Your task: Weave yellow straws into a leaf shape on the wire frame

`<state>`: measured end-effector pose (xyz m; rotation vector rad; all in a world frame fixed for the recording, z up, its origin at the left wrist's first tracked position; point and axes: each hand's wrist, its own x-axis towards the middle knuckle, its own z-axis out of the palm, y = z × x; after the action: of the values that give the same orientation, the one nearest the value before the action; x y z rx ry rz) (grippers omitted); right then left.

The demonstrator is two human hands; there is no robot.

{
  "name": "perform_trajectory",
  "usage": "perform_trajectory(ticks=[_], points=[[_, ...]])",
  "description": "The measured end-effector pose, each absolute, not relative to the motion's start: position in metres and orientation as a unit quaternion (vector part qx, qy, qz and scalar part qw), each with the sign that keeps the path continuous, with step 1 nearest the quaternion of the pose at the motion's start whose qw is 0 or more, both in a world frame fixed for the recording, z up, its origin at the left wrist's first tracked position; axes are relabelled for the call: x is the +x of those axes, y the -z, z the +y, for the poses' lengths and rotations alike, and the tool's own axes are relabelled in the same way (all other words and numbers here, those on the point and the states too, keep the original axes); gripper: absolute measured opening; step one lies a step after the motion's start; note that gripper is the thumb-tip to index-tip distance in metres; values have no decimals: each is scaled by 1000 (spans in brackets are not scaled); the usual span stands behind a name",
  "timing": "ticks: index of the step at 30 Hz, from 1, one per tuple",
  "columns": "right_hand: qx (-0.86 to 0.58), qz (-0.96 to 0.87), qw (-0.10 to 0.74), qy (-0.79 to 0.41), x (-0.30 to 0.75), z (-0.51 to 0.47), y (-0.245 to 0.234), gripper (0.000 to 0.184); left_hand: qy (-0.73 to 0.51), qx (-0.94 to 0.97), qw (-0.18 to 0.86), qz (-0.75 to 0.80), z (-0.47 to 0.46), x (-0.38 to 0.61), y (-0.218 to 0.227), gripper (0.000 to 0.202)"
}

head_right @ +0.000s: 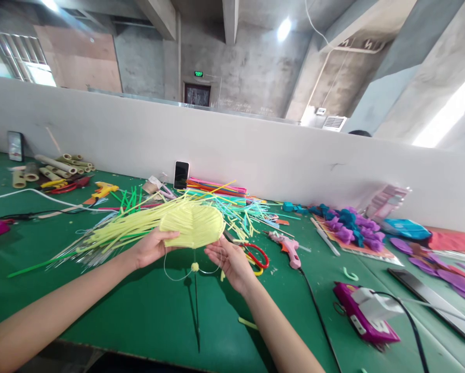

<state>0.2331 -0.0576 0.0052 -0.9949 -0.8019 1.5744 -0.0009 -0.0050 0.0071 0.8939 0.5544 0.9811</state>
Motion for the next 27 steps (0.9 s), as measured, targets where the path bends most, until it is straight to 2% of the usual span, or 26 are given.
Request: perform_trajectory(ticks=[6, 15, 27], points=[[-424, -356, 549, -626, 232, -59, -6, 26, -447, 410, 754, 253, -4, -1, -6, 56], [-451, -401, 572, -555, 226, -63, -11, 34, -439, 421, 755, 247, -8, -1, -9, 57], [-460, -419, 576, -530, 227, -61, -8, 30, -438, 409, 764, 241, -8, -1, -9, 57]])
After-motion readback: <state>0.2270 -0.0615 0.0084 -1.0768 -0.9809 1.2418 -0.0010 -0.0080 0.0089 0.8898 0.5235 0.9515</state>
